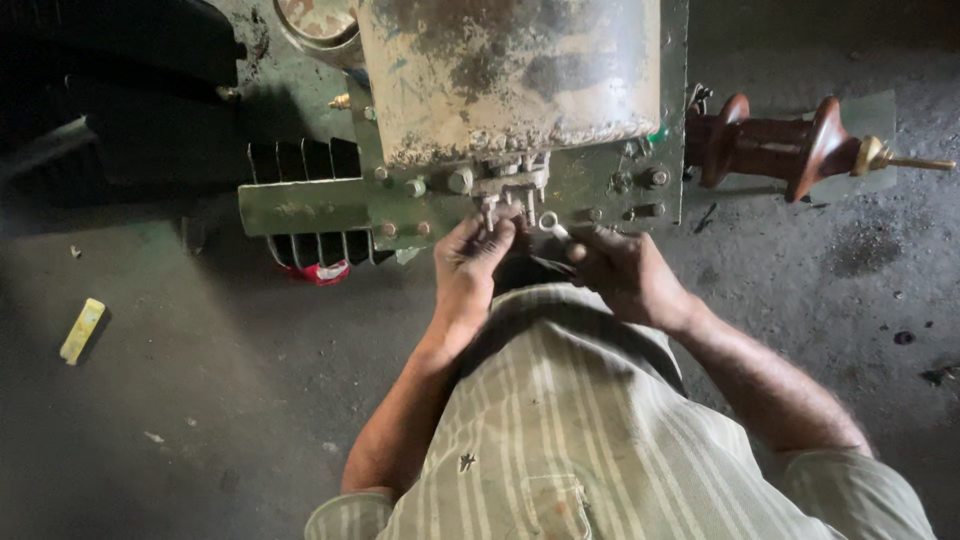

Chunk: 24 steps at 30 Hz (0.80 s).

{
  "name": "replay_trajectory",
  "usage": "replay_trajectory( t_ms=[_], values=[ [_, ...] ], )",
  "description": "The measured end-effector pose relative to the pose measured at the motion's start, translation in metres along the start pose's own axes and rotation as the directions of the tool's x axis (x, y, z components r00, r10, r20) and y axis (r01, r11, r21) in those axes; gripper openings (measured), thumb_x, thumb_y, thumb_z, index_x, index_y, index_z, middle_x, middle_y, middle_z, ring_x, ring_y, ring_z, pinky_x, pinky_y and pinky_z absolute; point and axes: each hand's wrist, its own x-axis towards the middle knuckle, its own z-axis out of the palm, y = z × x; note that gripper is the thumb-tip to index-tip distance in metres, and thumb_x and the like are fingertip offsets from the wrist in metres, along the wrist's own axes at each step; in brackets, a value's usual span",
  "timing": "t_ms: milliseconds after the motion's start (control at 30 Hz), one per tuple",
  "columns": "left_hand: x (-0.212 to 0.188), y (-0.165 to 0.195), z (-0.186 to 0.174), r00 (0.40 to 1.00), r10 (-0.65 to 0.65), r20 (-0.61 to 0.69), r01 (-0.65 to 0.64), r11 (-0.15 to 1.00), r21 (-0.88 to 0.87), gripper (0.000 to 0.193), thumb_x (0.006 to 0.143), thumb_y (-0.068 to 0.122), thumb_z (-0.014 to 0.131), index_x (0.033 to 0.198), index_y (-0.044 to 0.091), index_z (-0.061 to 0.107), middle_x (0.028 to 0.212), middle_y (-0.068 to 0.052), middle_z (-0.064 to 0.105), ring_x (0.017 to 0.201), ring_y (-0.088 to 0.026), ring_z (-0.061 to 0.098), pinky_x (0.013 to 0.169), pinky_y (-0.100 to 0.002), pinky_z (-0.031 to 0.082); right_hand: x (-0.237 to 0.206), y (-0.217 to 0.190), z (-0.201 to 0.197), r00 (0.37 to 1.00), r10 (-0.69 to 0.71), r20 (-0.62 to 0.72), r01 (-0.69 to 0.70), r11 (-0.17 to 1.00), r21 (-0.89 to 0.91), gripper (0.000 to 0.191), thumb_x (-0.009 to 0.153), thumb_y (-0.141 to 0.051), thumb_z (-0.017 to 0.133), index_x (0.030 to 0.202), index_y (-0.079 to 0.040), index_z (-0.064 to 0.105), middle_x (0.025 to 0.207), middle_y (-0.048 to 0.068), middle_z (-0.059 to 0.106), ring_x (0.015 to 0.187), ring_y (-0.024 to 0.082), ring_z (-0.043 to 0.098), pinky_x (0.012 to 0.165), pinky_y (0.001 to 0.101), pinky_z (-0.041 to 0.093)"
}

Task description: The person sorts small metal parts from plastic bags into a metal bowl, then walks to a machine and uses a wrench to tighten bolts on its side. The person continues to adjust and tighten fasteners on the machine.

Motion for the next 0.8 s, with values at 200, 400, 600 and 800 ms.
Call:
replay_trajectory(
  t_ms=[200,400,600,800],
  values=[
    [0.001,-0.009,0.011,0.995,0.047,0.091,-0.049,0.998,0.025,0.021,0.103,0.011,0.073,0.121,0.001,0.077,0.106,-0.003,0.076,0.096,-0.010,0.065,0.089,-0.028,0.053,0.008,-0.007,-0.017,0.981,0.188,-0.051,-0.189,0.857,-0.480,0.032,0.106,-0.021,0.058,0.128,0.000,0.068,0.087,0.016,0.077,0.077,0.015,0.064,0.068,0.0352,0.056],
    [0.001,-0.003,0.016,0.987,0.040,0.158,-0.038,0.999,-0.014,0.023,0.100,0.014,0.068,0.118,0.002,0.073,0.105,-0.003,0.078,0.098,-0.010,0.071,0.091,-0.026,0.057,0.014,-0.016,-0.027,0.931,-0.187,0.315,0.351,0.700,-0.622,0.034,0.102,-0.016,0.061,0.132,0.000,0.065,0.108,0.017,0.076,0.089,0.026,0.076,0.078,0.0371,0.062],
    [0.006,-0.001,0.024,0.977,-0.210,-0.046,0.215,0.947,0.238,0.032,0.114,0.012,0.064,0.111,-0.017,0.077,0.075,-0.026,0.056,0.071,-0.030,0.042,0.063,-0.039,0.032,0.024,-0.023,-0.037,0.936,-0.144,0.320,0.351,0.386,-0.853,0.028,0.098,-0.018,0.067,0.124,-0.006,0.069,0.092,0.011,0.076,0.064,0.017,0.071,0.050,0.0316,0.057],
    [0.008,-0.011,0.033,0.990,-0.082,0.118,0.110,0.960,-0.257,0.033,0.103,0.026,0.061,0.119,-0.003,0.064,0.101,-0.011,0.075,0.085,-0.019,0.075,0.072,-0.030,0.061,0.029,-0.027,-0.046,0.965,-0.133,0.226,0.242,0.122,-0.963,0.013,0.104,-0.010,0.062,0.115,-0.010,0.069,0.089,0.006,0.072,0.062,0.016,0.068,0.044,0.0295,0.052]
  ],
)
